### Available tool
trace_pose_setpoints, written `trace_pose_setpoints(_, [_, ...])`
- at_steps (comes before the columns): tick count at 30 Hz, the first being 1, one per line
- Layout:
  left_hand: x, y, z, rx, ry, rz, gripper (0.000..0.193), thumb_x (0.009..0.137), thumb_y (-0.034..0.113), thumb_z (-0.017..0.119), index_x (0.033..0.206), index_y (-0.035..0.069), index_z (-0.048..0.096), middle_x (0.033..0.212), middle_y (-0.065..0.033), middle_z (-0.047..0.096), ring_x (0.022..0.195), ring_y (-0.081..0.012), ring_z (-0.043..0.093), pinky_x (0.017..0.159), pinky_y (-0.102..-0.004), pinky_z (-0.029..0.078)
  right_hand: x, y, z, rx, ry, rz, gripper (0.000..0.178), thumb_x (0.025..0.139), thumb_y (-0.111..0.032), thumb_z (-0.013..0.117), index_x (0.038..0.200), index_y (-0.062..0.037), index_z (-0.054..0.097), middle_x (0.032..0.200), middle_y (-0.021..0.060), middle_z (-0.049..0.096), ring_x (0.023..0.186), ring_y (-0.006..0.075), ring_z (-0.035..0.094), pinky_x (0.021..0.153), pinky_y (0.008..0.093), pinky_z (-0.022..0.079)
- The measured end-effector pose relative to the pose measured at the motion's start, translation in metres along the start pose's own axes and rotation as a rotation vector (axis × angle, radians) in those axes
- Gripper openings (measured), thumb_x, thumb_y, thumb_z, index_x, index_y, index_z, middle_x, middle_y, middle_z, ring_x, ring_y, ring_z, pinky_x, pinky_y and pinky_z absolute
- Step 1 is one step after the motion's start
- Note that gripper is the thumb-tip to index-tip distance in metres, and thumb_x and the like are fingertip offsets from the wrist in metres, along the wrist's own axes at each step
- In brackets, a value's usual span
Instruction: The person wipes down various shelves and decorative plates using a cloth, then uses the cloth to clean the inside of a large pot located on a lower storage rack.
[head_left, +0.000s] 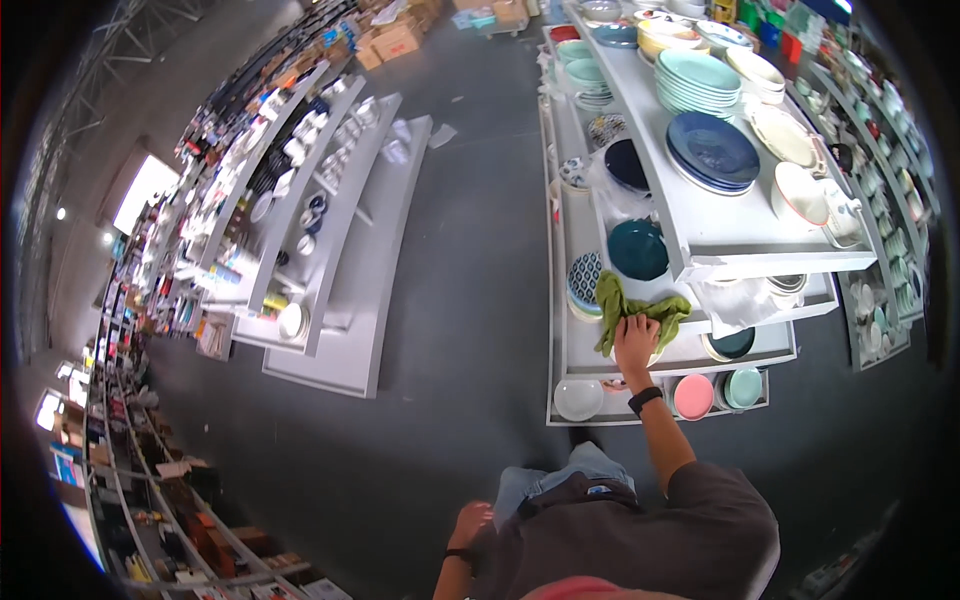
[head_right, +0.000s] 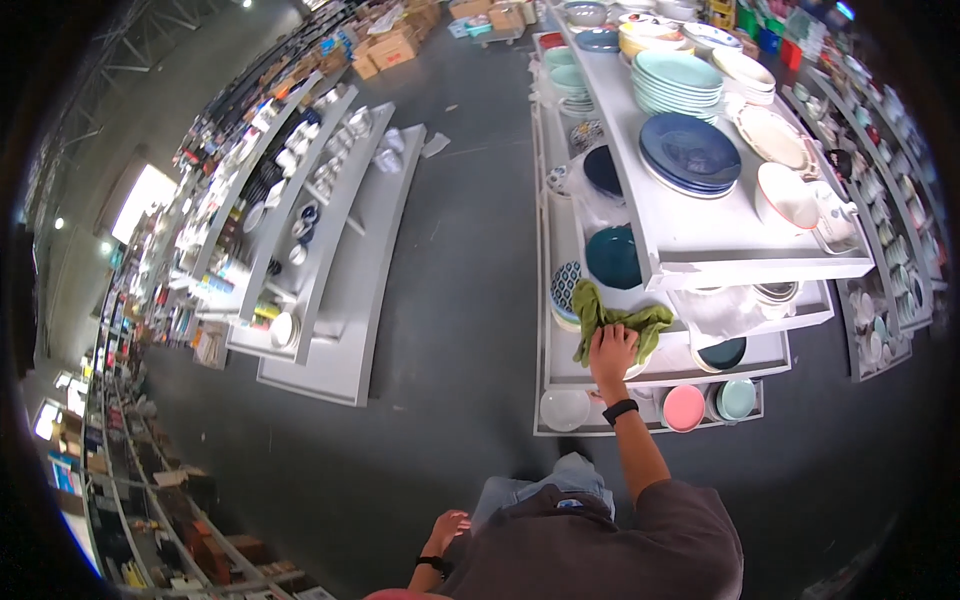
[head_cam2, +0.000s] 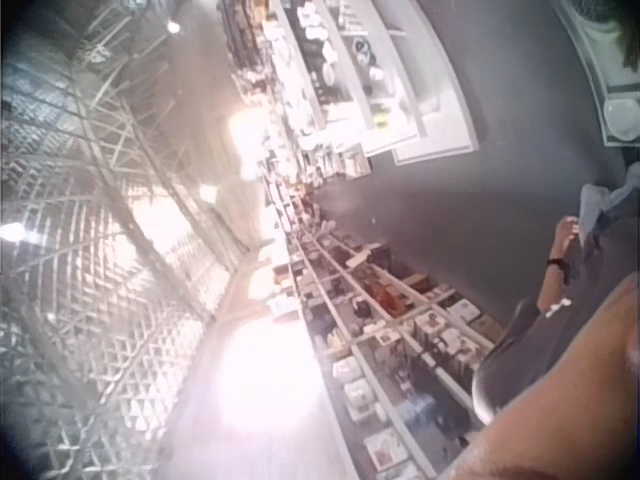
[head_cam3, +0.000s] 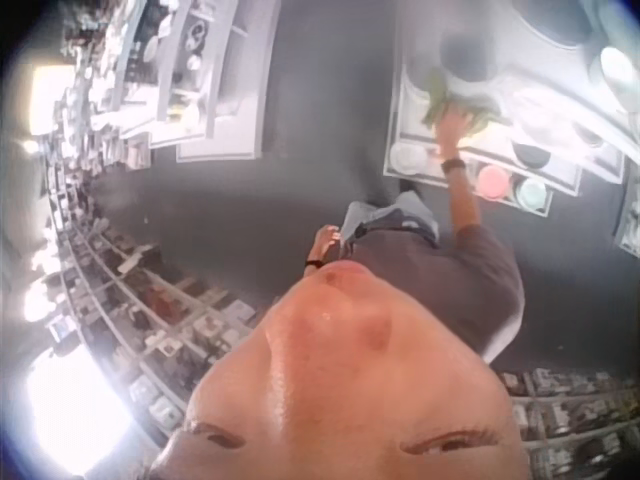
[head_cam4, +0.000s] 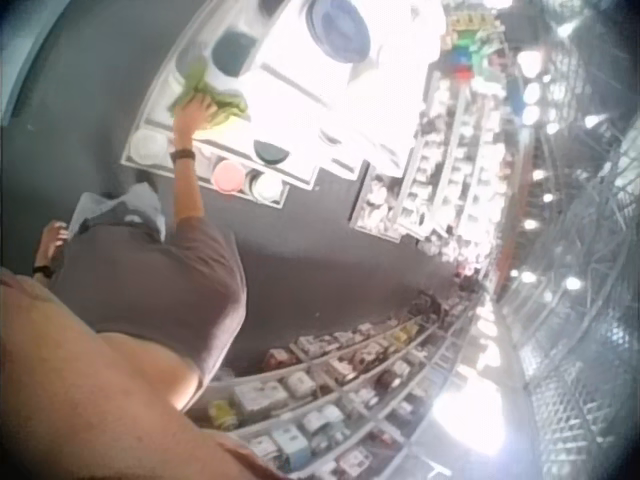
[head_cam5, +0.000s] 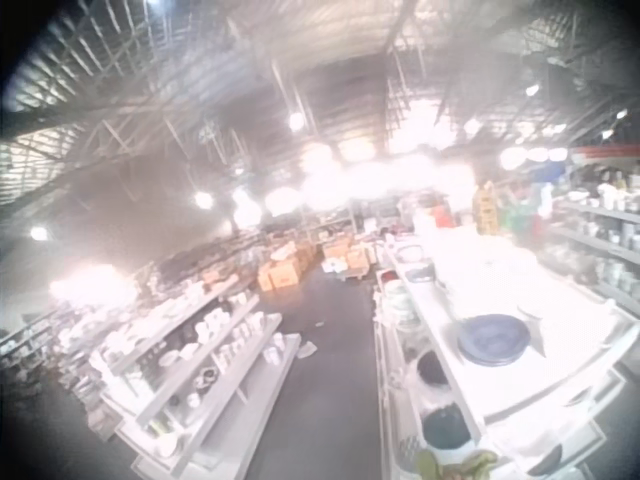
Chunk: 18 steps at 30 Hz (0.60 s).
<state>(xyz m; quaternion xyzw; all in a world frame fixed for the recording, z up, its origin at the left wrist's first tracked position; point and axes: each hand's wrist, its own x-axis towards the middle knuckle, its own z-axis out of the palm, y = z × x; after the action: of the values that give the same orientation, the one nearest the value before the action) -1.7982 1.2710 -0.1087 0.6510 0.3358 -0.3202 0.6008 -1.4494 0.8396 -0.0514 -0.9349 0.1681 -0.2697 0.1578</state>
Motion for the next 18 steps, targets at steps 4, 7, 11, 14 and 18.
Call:
trace_pose_setpoints(4, [0.042,0.007,-0.036,-0.002,-0.097,0.014,0.024,0.097,0.010,0.041,0.112,0.000,0.057,0.098,-0.0128,0.067,0.084,-0.0203,0.066,0.068,-0.0275,0.053,-0.002,-0.006,0.007,0.008,-0.001,-0.018,0.014,0.086,-0.023,0.055,0.084,-0.0102,0.059,0.096,0.0061,0.055,0.099,0.0317,0.048,0.078,0.0481,0.041])
trace_pose_setpoints(7, [0.082,-0.012,-0.070,0.325,-0.145,0.189,0.026,0.097,0.016,0.044,0.114,0.001,0.057,0.099,-0.0131,0.067,0.084,-0.0224,0.066,0.070,-0.0314,0.053,-0.002,-0.004,0.005,-0.024,-0.013,0.003,0.017,0.088,-0.025,0.054,0.086,-0.0092,0.059,0.096,0.0079,0.055,0.100,0.0323,0.048,0.080,0.0501,0.041])
trace_pose_setpoints(11, [0.115,0.026,-0.091,0.252,-0.081,-0.264,0.031,0.097,0.028,0.047,0.113,0.004,0.058,0.100,-0.0134,0.067,0.086,-0.0251,0.065,0.076,-0.0380,0.053,0.001,-0.009,0.014,-0.027,-0.076,0.090,0.029,0.091,-0.033,0.053,0.090,-0.0050,0.060,0.100,0.0175,0.054,0.101,0.0404,0.046,0.086,0.0554,0.041])
trace_pose_setpoints(14, [0.130,0.042,-0.123,0.268,-0.105,-0.255,0.031,0.097,0.030,0.048,0.111,0.004,0.058,0.098,-0.0134,0.068,0.086,-0.0266,0.066,0.076,-0.0383,0.053,0.003,-0.014,0.016,-0.100,-0.183,0.160,0.035,0.083,-0.035,0.063,0.098,-0.0034,0.060,0.109,0.0238,0.053,0.108,0.0457,0.043,0.091,0.0532,0.042])
trace_pose_setpoints(18, [0.201,0.038,-0.202,0.203,-0.380,-0.182,0.028,0.094,0.026,0.053,0.109,0.003,0.056,0.096,-0.0133,0.068,0.085,-0.0272,0.068,0.075,-0.0382,0.053,0.003,-0.037,0.012,-0.079,-0.156,0.262,0.033,0.080,-0.025,0.062,0.104,-0.0030,0.056,0.113,0.0207,0.050,0.114,0.0433,0.041,0.094,0.0513,0.041])
